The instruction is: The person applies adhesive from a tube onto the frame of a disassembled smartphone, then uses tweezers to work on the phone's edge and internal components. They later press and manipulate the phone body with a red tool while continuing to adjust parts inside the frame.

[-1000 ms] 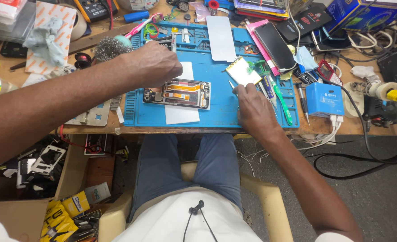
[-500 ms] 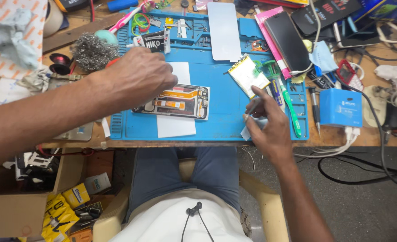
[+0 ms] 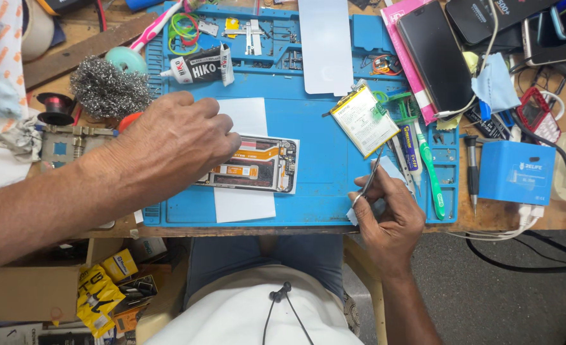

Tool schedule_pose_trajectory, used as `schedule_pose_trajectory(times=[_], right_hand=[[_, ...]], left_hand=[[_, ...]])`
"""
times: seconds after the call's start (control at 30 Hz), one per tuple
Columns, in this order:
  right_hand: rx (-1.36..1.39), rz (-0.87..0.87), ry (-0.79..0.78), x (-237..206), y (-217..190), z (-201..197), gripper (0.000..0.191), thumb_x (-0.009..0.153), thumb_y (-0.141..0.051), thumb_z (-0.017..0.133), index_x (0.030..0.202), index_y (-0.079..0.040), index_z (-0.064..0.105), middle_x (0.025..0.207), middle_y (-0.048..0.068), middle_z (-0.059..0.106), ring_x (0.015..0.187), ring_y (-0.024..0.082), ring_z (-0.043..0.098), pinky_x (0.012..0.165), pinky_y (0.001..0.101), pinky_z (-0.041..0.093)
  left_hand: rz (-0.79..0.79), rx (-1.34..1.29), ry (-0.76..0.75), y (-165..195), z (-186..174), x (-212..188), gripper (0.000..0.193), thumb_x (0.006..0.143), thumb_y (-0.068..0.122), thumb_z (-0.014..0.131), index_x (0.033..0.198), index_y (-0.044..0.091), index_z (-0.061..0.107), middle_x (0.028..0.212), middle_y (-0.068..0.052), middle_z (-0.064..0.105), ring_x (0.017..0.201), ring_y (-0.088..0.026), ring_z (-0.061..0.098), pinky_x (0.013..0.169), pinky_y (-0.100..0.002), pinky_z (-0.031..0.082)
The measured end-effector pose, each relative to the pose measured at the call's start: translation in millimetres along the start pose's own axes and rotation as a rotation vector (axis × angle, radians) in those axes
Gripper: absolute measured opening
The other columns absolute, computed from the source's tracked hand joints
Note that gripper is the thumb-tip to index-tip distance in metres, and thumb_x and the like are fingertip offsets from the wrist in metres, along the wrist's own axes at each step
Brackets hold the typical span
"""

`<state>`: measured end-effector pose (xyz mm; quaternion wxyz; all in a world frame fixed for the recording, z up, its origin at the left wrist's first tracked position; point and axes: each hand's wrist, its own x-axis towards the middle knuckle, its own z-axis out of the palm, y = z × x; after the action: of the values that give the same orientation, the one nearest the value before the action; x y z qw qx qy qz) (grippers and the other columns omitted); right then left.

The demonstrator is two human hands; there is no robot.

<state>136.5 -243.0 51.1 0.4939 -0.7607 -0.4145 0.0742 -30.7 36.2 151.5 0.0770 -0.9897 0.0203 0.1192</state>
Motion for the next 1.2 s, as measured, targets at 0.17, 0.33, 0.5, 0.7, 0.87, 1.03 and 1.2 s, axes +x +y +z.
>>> schedule_pose_trajectory(times=[0.17,0.33,0.5,0.7,0.87,1.03,1.2], right_hand=[[-0.093,0.005,-0.066,8.0,-17.2,0.2,0.057,0.085,0.006,0.077,0.140,-0.001,0.063,0.108,0.010,0.072,0.085,0.011,0.065,0.076,0.0270,0.057],[-0.355,-0.044,-0.389,26.4,-46.0,9.2,0.056,0.078,-0.012,0.082,0.131,-0.005,0.067,0.104,0.011,0.071,0.078,0.020,0.070,0.067,0.0369,0.057],[-0.579,-0.138,-0.561,44.2,-79.5,31.8,0.052,0.079,-0.024,0.081,0.128,-0.008,0.070,0.102,0.011,0.069,0.074,0.030,0.068,0.069,0.0462,0.055],[-0.741,-0.211,-0.641,61.2,-99.0,54.9,0.054,0.078,-0.027,0.081,0.127,-0.008,0.070,0.109,0.016,0.067,0.079,0.037,0.069,0.071,0.0487,0.056],[-0.760,-0.171,-0.713,67.6,-101.7,69.1,0.056,0.080,-0.028,0.079,0.129,-0.006,0.068,0.118,0.018,0.066,0.084,0.038,0.072,0.075,0.0490,0.058],[-0.759,-0.153,-0.728,73.1,-103.5,77.8,0.049,0.080,-0.028,0.078,0.121,-0.002,0.072,0.120,0.018,0.067,0.087,0.037,0.073,0.077,0.0485,0.059],[-0.737,-0.136,-0.722,76.2,-107.2,83.9,0.046,0.080,-0.029,0.078,0.117,-0.001,0.074,0.116,0.018,0.069,0.092,0.037,0.072,0.080,0.0483,0.058]], left_hand=[[-0.007,-0.062,0.028,-2.7,3.4,-0.6,0.009,0.083,0.016,0.068,0.089,0.009,0.070,0.085,-0.006,0.067,0.088,-0.023,0.066,0.073,-0.040,0.055],[0.041,-0.050,0.178,-11.3,18.9,5.8,0.003,0.081,0.013,0.070,0.082,0.012,0.073,0.077,-0.007,0.070,0.082,-0.025,0.069,0.062,-0.042,0.057],[-0.003,-0.085,0.128,-21.0,32.4,42.2,0.011,0.092,0.010,0.070,0.083,0.004,0.075,0.066,-0.016,0.071,0.058,-0.023,0.072,0.044,-0.038,0.056],[0.063,-0.048,0.167,-19.5,32.6,60.1,0.006,0.086,0.009,0.071,0.085,0.004,0.074,0.071,-0.018,0.072,0.064,-0.028,0.073,0.052,-0.044,0.057],[0.069,0.055,0.161,-17.3,35.4,72.6,0.006,0.085,0.011,0.073,0.086,0.006,0.074,0.072,-0.018,0.072,0.064,-0.026,0.074,0.052,-0.042,0.057],[0.002,0.109,0.077,-16.5,36.2,81.2,0.014,0.084,0.018,0.079,0.092,0.006,0.076,0.075,-0.019,0.074,0.068,-0.023,0.074,0.054,-0.039,0.058],[0.020,0.148,0.101,-15.9,35.1,79.8,0.013,0.084,0.018,0.081,0.092,0.008,0.078,0.079,-0.018,0.074,0.071,-0.022,0.073,0.056,-0.039,0.059]])
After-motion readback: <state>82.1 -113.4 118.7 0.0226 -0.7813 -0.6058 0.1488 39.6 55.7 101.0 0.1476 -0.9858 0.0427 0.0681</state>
